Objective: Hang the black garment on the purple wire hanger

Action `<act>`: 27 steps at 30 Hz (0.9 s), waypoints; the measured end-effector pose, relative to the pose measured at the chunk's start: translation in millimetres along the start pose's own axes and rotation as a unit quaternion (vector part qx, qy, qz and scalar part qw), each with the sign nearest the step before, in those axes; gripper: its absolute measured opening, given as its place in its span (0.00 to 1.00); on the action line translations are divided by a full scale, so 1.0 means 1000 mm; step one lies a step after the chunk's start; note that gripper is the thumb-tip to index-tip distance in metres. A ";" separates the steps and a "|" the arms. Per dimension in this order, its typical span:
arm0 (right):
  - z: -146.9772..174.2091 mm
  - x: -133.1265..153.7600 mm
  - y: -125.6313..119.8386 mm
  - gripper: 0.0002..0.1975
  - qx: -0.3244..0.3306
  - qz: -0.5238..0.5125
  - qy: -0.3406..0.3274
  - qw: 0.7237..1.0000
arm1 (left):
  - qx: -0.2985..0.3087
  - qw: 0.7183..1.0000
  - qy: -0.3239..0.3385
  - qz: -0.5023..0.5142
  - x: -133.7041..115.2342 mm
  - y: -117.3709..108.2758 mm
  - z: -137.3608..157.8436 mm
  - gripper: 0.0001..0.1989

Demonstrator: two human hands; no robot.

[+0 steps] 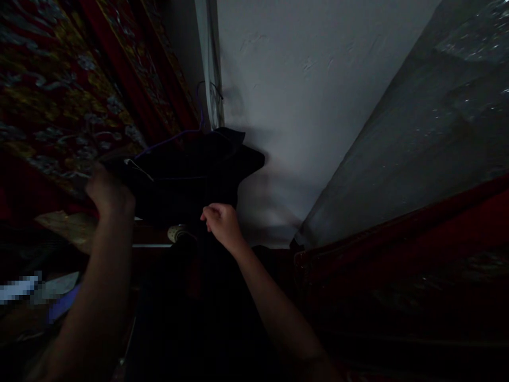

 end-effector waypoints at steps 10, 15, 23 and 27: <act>0.086 -0.049 -0.006 0.15 -0.065 -0.135 0.120 0.981 | -0.079 0.959 -0.261 0.082 0.095 -0.085 0.173 0.11; 0.082 -0.067 -0.028 0.13 -0.131 -0.068 0.121 0.982 | -0.058 0.954 -0.273 0.106 0.070 -0.071 0.192 0.13; 0.088 -0.058 -0.027 0.19 -0.147 -0.087 0.030 0.985 | 0.148 0.954 -0.251 0.067 0.033 -0.014 0.242 0.12; 0.089 -0.043 -0.011 0.25 -0.028 -0.192 0.050 0.980 | 0.244 0.963 -0.073 -0.093 0.009 0.003 0.249 0.08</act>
Point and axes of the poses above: each hand's wrist, its own z-axis away from the middle knuckle, its own y-axis out of the palm, x = y × z, the point moved 7 cm from there along -z, towards the middle knuckle, and after that the axes turned 7 degrees about -x, right-handed, at the moved point
